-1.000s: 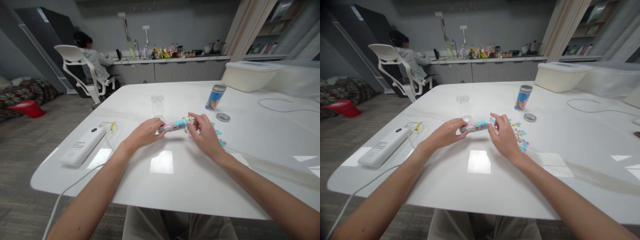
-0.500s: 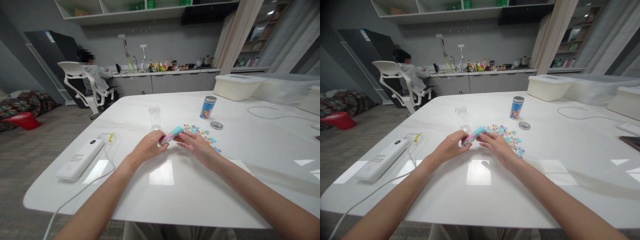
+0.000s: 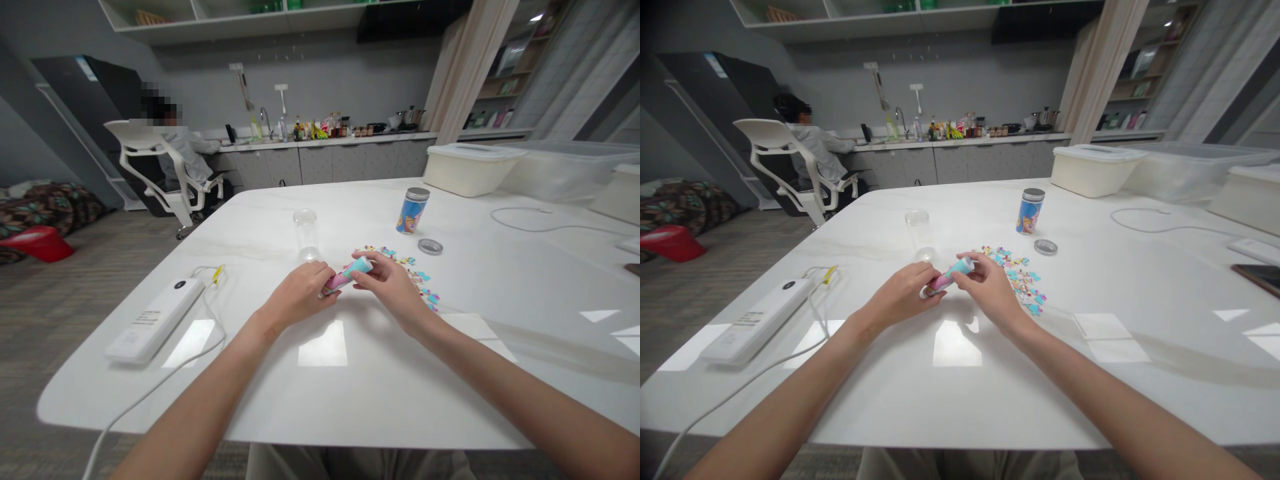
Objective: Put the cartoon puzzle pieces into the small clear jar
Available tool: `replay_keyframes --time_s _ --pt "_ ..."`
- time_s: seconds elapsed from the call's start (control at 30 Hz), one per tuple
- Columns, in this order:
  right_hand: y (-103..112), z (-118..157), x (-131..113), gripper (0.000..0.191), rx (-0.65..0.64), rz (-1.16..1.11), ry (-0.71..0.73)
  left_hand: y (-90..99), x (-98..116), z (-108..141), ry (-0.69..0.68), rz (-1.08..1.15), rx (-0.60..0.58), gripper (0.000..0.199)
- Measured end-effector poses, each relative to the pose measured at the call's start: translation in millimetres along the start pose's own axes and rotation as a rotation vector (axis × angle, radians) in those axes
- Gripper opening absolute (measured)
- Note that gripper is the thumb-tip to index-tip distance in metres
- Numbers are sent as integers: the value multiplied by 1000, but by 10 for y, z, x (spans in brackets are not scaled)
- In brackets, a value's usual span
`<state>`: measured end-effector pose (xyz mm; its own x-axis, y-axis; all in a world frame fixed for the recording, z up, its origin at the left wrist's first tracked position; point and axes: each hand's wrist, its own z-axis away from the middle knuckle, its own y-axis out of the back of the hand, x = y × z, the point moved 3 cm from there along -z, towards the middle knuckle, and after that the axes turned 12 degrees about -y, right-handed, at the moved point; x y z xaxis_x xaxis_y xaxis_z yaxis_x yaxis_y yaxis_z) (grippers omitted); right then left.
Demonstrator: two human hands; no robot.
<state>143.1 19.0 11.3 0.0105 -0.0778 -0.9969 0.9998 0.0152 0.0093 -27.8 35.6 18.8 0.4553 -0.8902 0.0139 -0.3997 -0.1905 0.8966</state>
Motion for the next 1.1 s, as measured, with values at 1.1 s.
replay_keyframes --time_s 1.1 --pt "-48 1 67 47 3 44 73 -47 24 7 -44 -47 -42 16"
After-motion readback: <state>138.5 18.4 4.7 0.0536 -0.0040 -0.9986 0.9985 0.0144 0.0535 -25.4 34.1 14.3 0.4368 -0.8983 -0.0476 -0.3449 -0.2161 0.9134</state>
